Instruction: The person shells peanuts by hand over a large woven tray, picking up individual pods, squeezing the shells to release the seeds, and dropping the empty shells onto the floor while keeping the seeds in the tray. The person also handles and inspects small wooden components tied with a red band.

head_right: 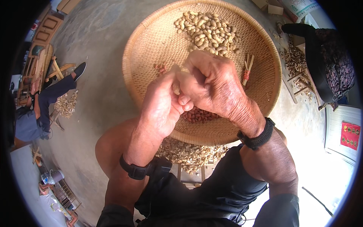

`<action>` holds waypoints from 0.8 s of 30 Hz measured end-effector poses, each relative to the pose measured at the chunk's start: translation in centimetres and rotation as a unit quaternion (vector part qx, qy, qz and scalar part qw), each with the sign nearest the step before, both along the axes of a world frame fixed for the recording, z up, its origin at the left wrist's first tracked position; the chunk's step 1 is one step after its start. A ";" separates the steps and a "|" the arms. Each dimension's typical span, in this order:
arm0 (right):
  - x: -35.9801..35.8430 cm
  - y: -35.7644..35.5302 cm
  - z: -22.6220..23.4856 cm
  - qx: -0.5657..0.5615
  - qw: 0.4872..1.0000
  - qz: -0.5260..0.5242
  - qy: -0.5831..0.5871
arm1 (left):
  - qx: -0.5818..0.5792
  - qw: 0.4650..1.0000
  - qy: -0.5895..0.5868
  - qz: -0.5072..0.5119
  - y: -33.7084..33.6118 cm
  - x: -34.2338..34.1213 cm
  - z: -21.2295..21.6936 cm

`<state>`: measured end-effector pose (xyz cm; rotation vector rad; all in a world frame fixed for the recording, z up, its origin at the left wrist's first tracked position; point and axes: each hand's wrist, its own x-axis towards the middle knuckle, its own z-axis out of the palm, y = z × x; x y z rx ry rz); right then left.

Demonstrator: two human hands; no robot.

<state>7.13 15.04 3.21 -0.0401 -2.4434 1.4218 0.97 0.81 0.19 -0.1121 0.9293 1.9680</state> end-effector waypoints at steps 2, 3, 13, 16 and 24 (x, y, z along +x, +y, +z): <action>0.0 -0.1 0.0 0.010 1.000 -0.010 -0.004 | -0.025 0.999 -0.030 0.018 0.0 0.0 -0.1; 0.0 -0.1 0.0 0.019 1.000 -0.018 -0.007 | -0.014 1.000 -0.003 -0.007 -0.3 -0.1 -0.4; -0.1 -0.2 -0.5 0.098 0.994 -0.017 0.036 | -0.093 0.993 0.065 -0.011 -0.3 -0.4 0.9; -0.1 0.3 -0.8 0.087 0.996 0.005 0.030 | -0.085 0.994 0.070 -0.022 -0.8 -0.8 0.5; 0.1 1.1 -0.7 0.045 0.997 0.054 0.021 | -0.036 0.998 0.050 -0.027 -0.8 -0.6 0.1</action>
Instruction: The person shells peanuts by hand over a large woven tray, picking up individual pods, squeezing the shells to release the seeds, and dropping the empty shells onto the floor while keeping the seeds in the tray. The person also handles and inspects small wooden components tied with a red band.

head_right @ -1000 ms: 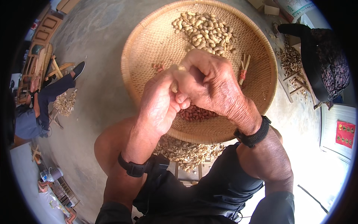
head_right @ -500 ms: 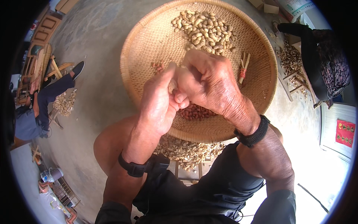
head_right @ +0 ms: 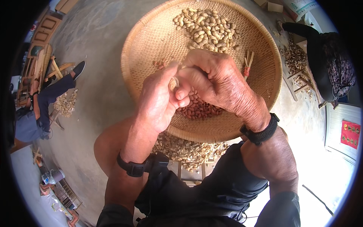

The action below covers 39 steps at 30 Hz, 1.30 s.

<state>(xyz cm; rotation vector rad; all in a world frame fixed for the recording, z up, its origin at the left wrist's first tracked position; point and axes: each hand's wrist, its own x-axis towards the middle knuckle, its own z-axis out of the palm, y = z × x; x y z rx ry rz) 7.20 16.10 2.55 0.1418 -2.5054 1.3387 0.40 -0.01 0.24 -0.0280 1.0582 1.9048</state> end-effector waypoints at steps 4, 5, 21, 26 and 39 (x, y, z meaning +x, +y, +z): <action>0.0 0.1 -0.1 0.016 1.000 0.011 0.006 | 0.027 1.000 -0.010 -0.007 -0.2 -0.1 -0.1; -0.1 -0.1 -0.2 -0.006 1.000 0.011 0.001 | 0.026 1.000 -0.010 -0.007 -0.2 -0.1 0.0; 0.2 0.0 1.1 -0.141 0.983 -0.010 -0.113 | 0.001 1.000 0.015 0.001 0.1 -0.1 1.1; -0.1 0.7 0.5 -0.135 0.980 -0.017 -0.148 | -0.011 0.997 0.082 -0.005 -0.1 -0.1 1.0; 0.0 1.7 -0.5 0.043 0.997 0.059 0.031 | -0.162 0.866 0.473 -0.009 -0.8 -0.8 0.5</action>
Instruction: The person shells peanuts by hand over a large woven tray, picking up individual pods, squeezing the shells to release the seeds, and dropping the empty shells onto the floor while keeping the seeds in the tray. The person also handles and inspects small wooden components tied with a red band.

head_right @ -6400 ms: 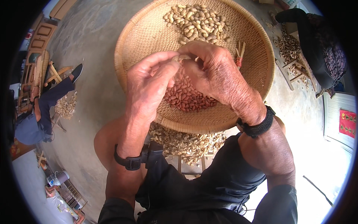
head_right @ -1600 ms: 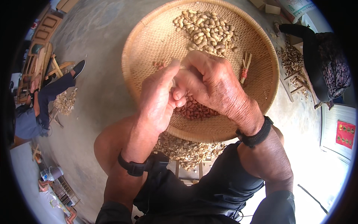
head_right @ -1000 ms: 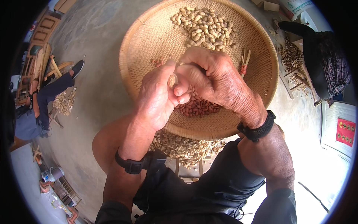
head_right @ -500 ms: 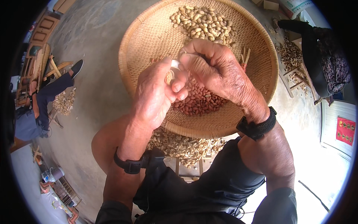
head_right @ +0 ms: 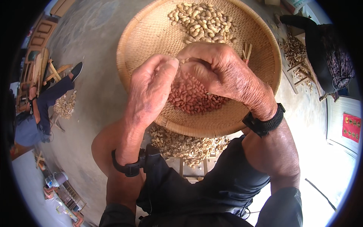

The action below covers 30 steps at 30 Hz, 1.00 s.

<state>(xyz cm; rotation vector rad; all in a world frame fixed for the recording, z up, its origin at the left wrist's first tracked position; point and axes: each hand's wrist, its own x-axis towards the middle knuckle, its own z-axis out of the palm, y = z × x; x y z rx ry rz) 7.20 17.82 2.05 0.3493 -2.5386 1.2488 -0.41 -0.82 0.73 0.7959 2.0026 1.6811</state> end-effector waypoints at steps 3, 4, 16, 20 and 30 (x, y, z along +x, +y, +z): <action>0.3 -0.2 0.3 -0.037 0.999 -0.020 -0.014 | -0.006 0.995 -0.103 -0.013 0.1 0.2 0.4; 0.5 -0.4 0.7 -0.038 0.999 -0.019 -0.014 | -0.007 0.995 -0.103 -0.012 -0.1 0.1 0.5; 0.4 -1.1 2.0 -0.268 0.938 -0.040 -0.218 | 0.186 0.877 -0.442 -0.019 0.5 0.4 0.0; 0.3 -1.3 0.6 -0.133 0.982 -0.040 -0.127 | 0.199 0.843 -0.500 0.006 0.8 0.5 -0.2; -0.9 5.0 -0.7 -0.039 0.950 -0.249 -0.185 | 0.195 0.827 -0.528 -0.002 0.4 0.7 -0.8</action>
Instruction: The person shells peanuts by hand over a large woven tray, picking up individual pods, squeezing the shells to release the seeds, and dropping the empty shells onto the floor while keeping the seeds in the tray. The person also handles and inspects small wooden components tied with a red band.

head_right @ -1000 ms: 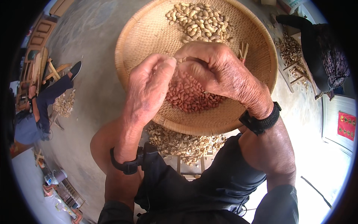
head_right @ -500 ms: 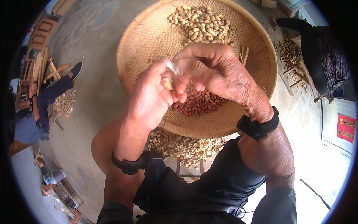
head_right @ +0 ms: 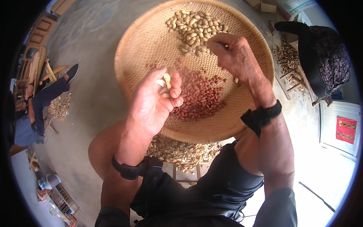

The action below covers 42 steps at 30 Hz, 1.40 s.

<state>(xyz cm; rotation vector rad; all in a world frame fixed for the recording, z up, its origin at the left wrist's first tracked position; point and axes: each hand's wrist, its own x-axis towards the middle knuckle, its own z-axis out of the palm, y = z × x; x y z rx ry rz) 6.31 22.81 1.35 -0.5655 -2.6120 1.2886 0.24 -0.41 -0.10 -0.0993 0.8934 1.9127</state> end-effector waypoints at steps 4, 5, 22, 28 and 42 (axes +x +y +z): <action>0.0 4.7 -4.2 0.043 0.997 -0.050 -0.032 | 0.016 1.000 0.000 0.000 -0.1 -0.1 -0.2; 0.2 6.2 -5.5 0.096 0.995 -0.034 -0.026 | 0.022 1.000 -0.002 -0.006 0.1 -0.1 -0.2; -0.7 6.1 -10.8 0.269 0.959 -0.048 -0.081 | -0.003 1.000 0.024 -0.015 0.5 0.2 -0.1; -0.5 5.6 -8.9 0.252 0.963 -0.003 -0.095 | -0.032 0.998 0.052 -0.006 0.8 0.4 0.2; 0.3 -4.4 2.8 -0.270 0.950 0.125 -0.092 | -0.090 0.979 0.148 0.102 0.9 0.5 -0.1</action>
